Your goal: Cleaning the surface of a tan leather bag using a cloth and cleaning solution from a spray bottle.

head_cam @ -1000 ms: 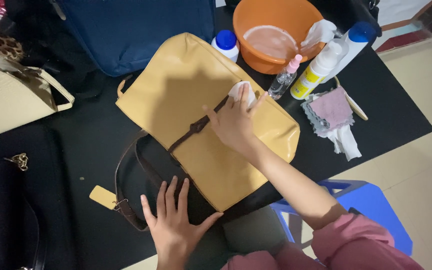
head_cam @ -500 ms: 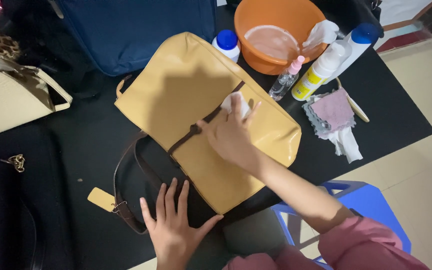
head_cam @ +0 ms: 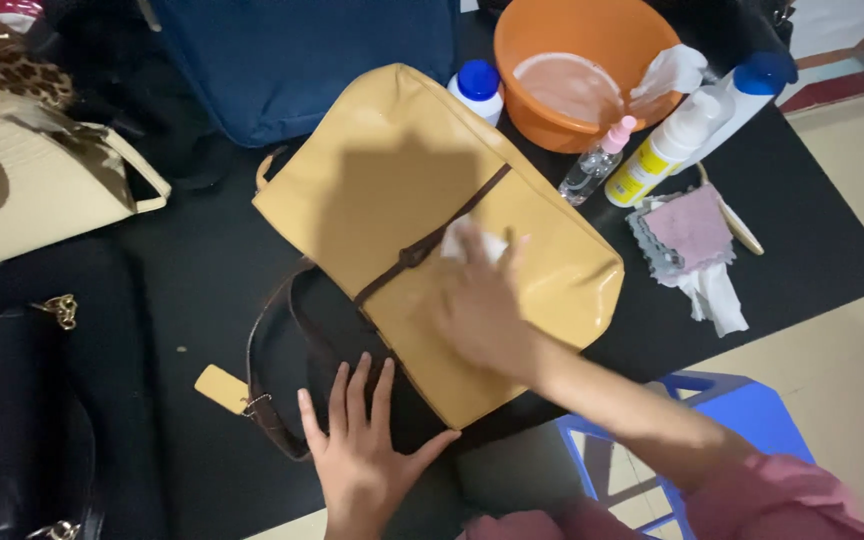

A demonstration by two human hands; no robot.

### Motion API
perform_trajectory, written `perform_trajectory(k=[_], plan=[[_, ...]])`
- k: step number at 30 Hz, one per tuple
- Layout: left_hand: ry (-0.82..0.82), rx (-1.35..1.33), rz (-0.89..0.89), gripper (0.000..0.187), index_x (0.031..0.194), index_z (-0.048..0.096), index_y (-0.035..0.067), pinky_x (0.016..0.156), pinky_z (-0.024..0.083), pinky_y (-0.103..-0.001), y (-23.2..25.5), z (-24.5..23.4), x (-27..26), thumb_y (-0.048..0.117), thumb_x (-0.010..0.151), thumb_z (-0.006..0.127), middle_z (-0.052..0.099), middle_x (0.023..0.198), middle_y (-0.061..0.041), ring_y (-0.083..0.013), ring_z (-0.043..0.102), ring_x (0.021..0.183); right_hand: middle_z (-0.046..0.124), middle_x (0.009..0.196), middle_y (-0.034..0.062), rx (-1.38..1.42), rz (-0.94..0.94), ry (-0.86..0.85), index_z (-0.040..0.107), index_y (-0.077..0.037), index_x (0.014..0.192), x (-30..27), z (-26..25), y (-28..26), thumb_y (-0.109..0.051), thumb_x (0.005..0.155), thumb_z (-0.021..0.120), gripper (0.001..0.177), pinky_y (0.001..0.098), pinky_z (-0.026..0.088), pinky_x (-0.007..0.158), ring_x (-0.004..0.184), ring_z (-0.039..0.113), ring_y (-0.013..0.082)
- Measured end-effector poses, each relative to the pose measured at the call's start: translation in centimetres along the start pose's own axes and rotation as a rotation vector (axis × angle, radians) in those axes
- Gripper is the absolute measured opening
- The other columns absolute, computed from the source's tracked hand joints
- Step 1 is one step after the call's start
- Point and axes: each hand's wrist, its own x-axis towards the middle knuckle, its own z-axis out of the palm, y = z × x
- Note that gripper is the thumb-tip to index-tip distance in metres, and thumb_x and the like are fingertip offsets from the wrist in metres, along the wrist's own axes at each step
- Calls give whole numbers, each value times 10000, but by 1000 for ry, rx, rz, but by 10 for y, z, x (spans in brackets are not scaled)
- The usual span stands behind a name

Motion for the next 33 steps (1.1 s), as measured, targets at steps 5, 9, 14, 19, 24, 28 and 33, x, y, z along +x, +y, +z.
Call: perform_trajectory(k=[5,9,14,19,24,28,33], plan=[[-40,4,1,1015,1381,615,164,1186,319,-646,-2,1,-2,883,674,728,616,1426,-72,-277,548,1359,446,1639,211,-69,249,430,617,95,1259,43,44,77,-625,1091,399,771,847,-99,1079,1560,181,504],[-66,-2,-29,1050,1395,612,180,1196,304,-648,0,1,-1,908,646,729,615,1432,-55,-270,540,1370,574,1290,443,-721,-132,354,724,-34,1120,16,5,27,-154,975,403,373,757,356,1078,1308,448,644],[-52,-9,-24,1016,1386,609,181,1174,305,-652,0,2,-2,904,676,687,607,1433,-61,-272,538,1358,362,1619,252,496,-385,95,554,26,1355,-44,-3,0,-435,1042,479,562,514,163,1256,1535,278,377],[-7,-3,5,1009,1374,622,155,1186,308,-636,-2,1,-2,895,693,706,620,1415,-78,-278,555,1346,504,1503,176,814,-293,60,420,-44,1496,-27,41,79,-182,986,596,556,429,363,1168,1380,489,258],[21,-30,6,1012,1368,630,133,1193,296,-629,-2,2,-4,876,690,738,622,1409,-101,-294,555,1347,714,1270,129,332,-201,11,710,-158,1247,-13,18,39,-434,1035,451,433,509,479,986,1182,648,350],[-1,-72,12,910,1348,629,115,1192,260,-646,-4,8,-8,800,753,699,601,1428,-117,-311,524,1371,369,1618,242,675,-678,-61,398,18,1519,-52,-40,-16,-423,1051,425,644,513,184,1245,1537,277,388],[-9,-51,-6,975,1353,650,122,1206,244,-617,-3,-1,-3,884,745,662,621,1407,-118,-301,535,1359,522,1532,164,675,-728,77,450,-45,1511,-31,-39,-9,-401,1088,364,559,463,352,1197,1450,462,334]])
